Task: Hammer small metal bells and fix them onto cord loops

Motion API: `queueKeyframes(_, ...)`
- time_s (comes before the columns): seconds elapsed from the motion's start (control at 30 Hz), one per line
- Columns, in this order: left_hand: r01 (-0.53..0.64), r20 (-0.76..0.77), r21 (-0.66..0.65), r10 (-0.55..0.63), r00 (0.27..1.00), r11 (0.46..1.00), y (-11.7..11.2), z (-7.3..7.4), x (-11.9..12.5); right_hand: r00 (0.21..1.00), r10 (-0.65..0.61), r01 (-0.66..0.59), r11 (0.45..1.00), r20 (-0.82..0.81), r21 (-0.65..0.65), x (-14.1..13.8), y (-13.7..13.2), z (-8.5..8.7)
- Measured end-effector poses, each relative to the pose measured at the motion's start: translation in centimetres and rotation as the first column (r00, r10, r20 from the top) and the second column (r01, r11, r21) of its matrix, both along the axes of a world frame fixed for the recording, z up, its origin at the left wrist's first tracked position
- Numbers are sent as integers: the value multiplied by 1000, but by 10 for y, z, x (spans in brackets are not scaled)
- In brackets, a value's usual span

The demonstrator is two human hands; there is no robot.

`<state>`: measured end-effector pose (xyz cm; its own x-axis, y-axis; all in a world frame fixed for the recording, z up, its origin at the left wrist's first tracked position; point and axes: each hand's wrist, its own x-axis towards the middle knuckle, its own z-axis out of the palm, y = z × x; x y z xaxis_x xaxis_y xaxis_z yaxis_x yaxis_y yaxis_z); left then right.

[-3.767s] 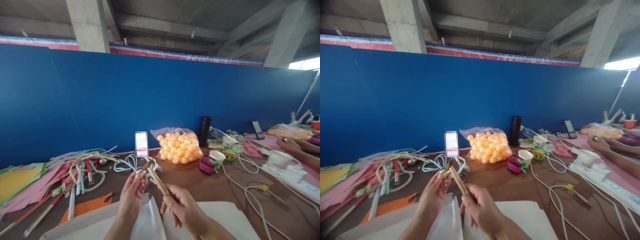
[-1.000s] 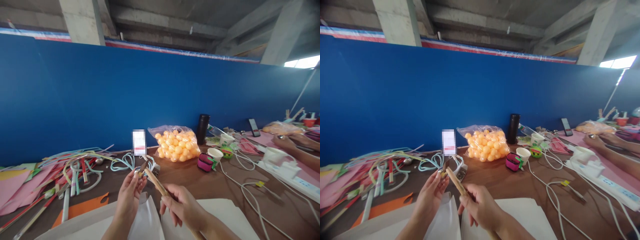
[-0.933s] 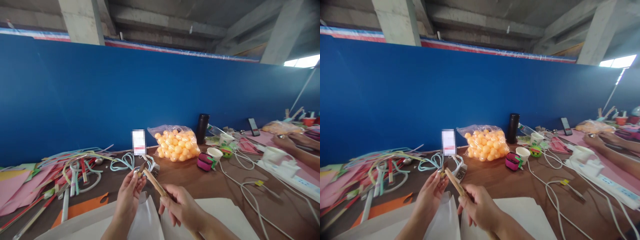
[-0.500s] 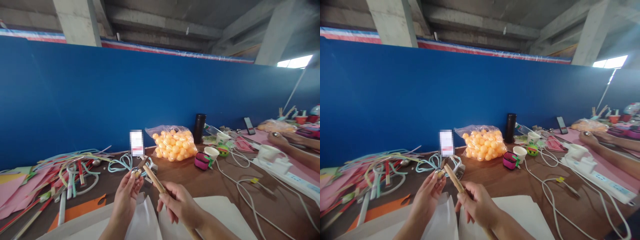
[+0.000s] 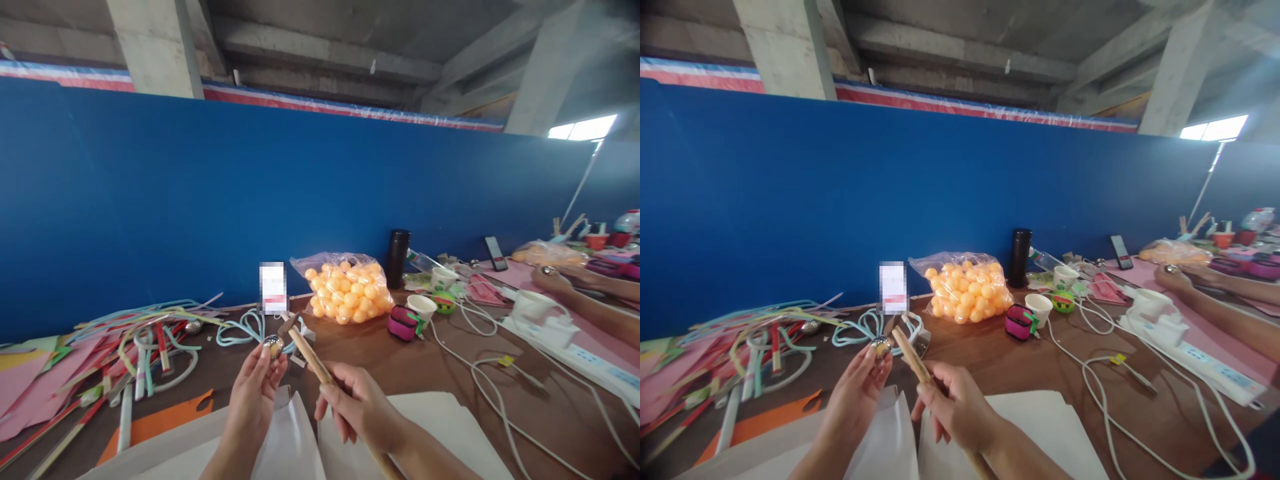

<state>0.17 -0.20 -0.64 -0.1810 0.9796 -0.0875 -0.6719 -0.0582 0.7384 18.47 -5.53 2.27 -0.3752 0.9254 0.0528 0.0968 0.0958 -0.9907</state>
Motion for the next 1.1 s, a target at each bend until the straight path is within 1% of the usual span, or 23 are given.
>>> queueKeyframes(0.13, 5, 3, -12, -5, 1000, 1000, -2, 2, 1, 1000, 24, -24, 1000, 18, 11, 0, 0, -1)
queueKeyframes(0.33, 24, 4, 14, -24, 1000, 1000, -2, 4, 2, 993, 1, -1, 1000, -119, 0, 2, -1, 2)
queueKeyframes(0.53, 22, -2, 60, -22, 1000, 998, -2, 5, 1, 998, 39, -40, 999, -48, -27, 0, -4, 4)
queueKeyframes(0.67, 25, -12, 64, -24, 1000, 998, -1, 3, 0, 999, 47, -47, 999, 7, -10, -1, -3, 2)
queueKeyframes(0.8, 18, -2, 53, -18, 1000, 998, 0, 1, 0, 1000, 12, -12, 1000, -11, 5, -1, -2, 1)
queueKeyframes(0.87, 11, 3, 39, -11, 1000, 999, 0, 1, 1, 1000, 20, -20, 1000, -8, -6, -1, -2, 2)
queueKeyframes(1.0, -8, 5, 25, 8, 1000, 1000, -1, 4, 1, 998, 40, -41, 999, 49, 12, -2, -3, 3)
queueKeyframes(1.1, -6, 6, 26, 6, 1000, 1000, -2, 4, 1, 999, 29, -29, 1000, 24, 8, -2, -3, 2)
